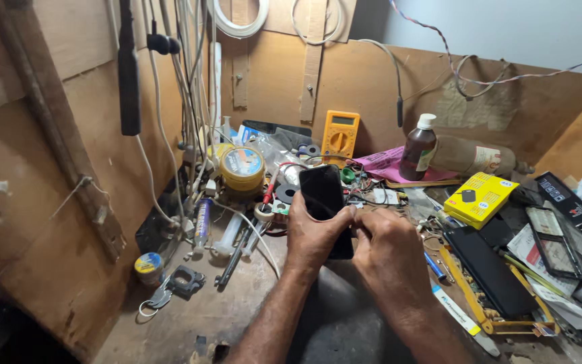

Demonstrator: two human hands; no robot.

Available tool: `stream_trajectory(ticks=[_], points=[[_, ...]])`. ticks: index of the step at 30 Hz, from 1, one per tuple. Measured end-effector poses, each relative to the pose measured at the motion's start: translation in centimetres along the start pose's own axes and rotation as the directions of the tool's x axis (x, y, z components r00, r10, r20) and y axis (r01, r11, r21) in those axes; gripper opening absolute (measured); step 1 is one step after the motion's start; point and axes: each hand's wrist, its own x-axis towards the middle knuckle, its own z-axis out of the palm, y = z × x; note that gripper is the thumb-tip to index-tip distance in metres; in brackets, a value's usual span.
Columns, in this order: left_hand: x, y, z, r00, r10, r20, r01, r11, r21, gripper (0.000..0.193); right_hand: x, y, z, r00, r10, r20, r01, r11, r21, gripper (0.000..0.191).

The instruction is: The person uses a small blue tool to pry and adjust components inside a disassembled black electronic device on a cluttered workbench. They repeatedly open and close the device, manipulate internal parts, and handle the casing throughout the clip.

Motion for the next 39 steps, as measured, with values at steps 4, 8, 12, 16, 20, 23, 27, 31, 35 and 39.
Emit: stream_trajectory(ticks=[4,8,12,16,20,23,27,31,35,39], points=[[0.3,-0.3,0.2,0.998,-0.048,-0.031,0.048,0.999,-0.014,0.046,-0.3,0.6,0.2,0.997,-0.024,-0.073,0.028,0.998,0.064,0.011],[0.5,-0.5,0.1,0.999,-0.013,-0.032,0.013,1.000,-0.001,0.046,-0.9,1.3,0.6,0.986,0.152,-0.064,-0.128,0.951,0.282,0.018],[0.7,-0.6,-0.3,0.993,-0.105,-0.060,0.105,0.994,-0.006,0.046,-2.3,2.8,0.7,0.975,0.094,-0.201,-0.041,0.967,0.253,0.024],[0.8,-0.2,-0.9,0.979,-0.196,-0.065,0.186,0.974,-0.129,0.041,-2.5,5.6,0.2,0.901,0.433,-0.031,-0.324,0.718,0.617,0.019],[0.5,0.3,-0.7,0.971,-0.233,0.052,0.237,0.921,-0.309,0.033,-3.2,6.7,0.9,0.843,0.513,0.162,-0.434,0.471,0.768,0.023],[0.4,0.6,-0.9,0.965,-0.235,0.115,0.262,0.876,-0.404,0.027,-3.7,6.2,2.0,0.843,0.519,0.145,-0.450,0.531,0.718,0.024],[0.4,0.8,-1.1,0.952,-0.247,0.179,0.302,0.843,-0.446,0.025,-3.2,5.1,2.5,0.840,0.532,0.103,-0.447,0.572,0.688,0.018],[0.6,0.8,-1.1,0.949,-0.249,0.195,0.312,0.836,-0.451,0.026,-2.3,4.0,2.1,0.879,0.475,0.045,-0.392,0.664,0.637,0.018],[0.5,0.9,-1.0,0.953,-0.242,0.184,0.300,0.853,-0.427,0.027,-2.0,2.5,1.8,0.894,0.448,0.007,-0.360,0.709,0.606,0.017],[0.3,1.2,-1.0,0.953,-0.232,0.193,0.295,0.846,-0.444,0.030,-2.1,1.4,1.4,0.891,0.452,-0.046,-0.376,0.789,0.486,0.015]])
